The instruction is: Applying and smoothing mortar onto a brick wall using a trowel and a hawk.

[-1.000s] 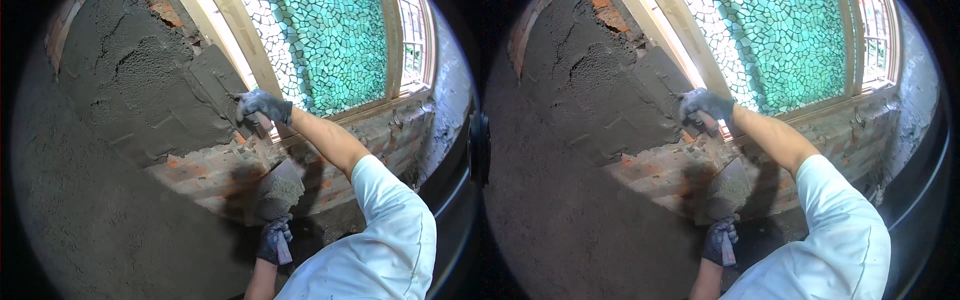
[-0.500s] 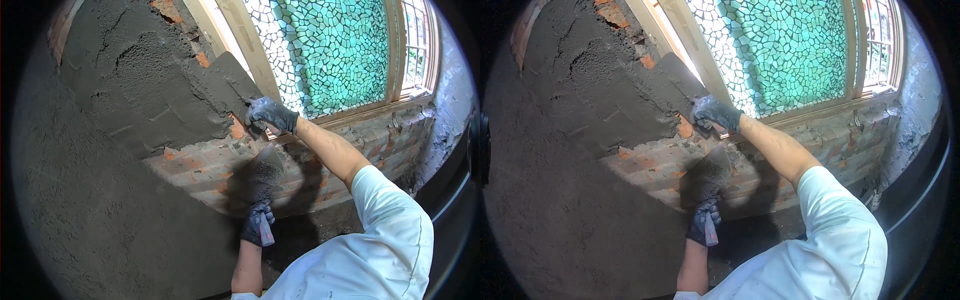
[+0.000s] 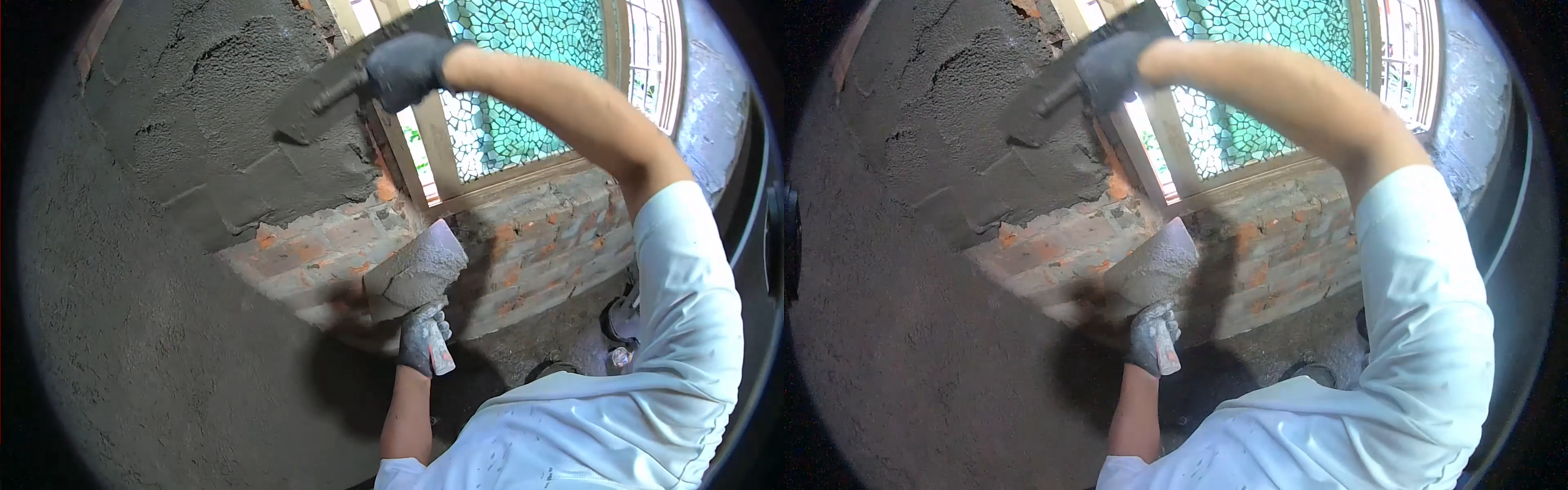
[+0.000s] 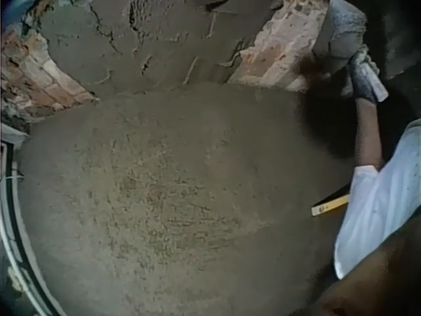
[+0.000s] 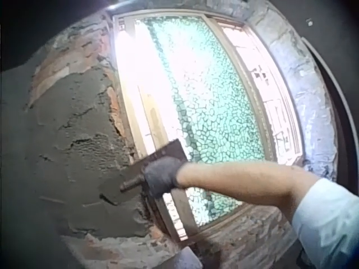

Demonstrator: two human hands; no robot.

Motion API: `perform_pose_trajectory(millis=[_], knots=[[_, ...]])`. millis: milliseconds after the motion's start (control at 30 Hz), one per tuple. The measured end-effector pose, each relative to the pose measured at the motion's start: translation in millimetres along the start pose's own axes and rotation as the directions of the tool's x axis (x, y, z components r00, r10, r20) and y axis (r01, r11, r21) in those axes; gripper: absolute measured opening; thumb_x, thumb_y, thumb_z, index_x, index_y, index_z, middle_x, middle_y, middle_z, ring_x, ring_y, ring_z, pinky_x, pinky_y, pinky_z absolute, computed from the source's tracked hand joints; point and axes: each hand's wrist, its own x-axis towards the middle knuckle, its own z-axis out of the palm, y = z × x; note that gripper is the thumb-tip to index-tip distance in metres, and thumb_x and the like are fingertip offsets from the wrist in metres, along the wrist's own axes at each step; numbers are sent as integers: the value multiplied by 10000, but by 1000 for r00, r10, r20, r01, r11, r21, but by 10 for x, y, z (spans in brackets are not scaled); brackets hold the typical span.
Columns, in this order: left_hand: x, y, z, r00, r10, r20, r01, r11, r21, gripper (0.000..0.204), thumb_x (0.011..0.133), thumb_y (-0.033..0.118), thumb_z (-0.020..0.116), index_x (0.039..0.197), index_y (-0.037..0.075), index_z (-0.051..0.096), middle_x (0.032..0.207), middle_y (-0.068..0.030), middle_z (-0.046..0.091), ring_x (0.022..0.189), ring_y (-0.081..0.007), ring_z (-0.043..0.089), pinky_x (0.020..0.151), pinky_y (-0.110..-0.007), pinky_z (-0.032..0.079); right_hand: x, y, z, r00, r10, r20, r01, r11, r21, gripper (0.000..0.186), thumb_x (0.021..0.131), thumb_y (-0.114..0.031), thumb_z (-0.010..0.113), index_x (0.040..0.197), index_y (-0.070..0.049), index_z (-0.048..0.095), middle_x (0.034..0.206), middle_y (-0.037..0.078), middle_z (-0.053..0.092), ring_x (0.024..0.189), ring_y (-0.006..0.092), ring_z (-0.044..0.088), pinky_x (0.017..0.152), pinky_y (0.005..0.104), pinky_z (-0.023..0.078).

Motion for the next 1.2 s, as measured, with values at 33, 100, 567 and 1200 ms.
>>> perform_pose_trajectory(millis=[33, 100, 567, 1200], knots=[[-40, 27, -15, 1000, -14, 25, 14, 1000, 13, 177, 784, 221, 666, 927, 122, 628, 657, 30, 547, 497, -125, 519, 458, -277, 442, 138, -2, -147, 995, 58, 86, -56, 998, -22, 169, 735, -236, 598, 735, -79, 661, 651, 123, 631, 591, 254, 629, 525, 371, 509], [-25, 48, -162, 999, -15, 50, 15, 1000, 2, 172, 782, 225, 670, 917, 126, 633, 653, 30, 548, 498, -125, 521, 461, -277, 446, 189, -346, -442, 984, 172, 53, -154, 959, -239, 300, 745, -234, 560, 1045, -234, 571, 728, 136, 647, 670, 252, 642, 574, 356, 505], [23, 122, -761, 1000, -17, 16, 17, 999, -37, 128, 762, 229, 665, 824, 141, 597, 618, 1, 543, 481, -157, 520, 433, -305, 438, -680, -968, 1571, 974, 11, -227, 9, 996, 88, 255, 755, -312, 590, 694, -68, 628, 664, 155, 626, 605, 327, 627, 574, 424, 517], [29, -346, -945, 950, 221, -220, -202, 974, 104, 138, 817, 205, 646, 791, 109, 551, 594, -13, 512, 431, -154, 495, 397, -297, 418, -958, -1805, 2742, 958, -284, 44, 235, 863, 448, 202, 702, -222, 548, 661, -35, 613, 641, 178, 610, 563, 347, 597, 531, 453, 470]])
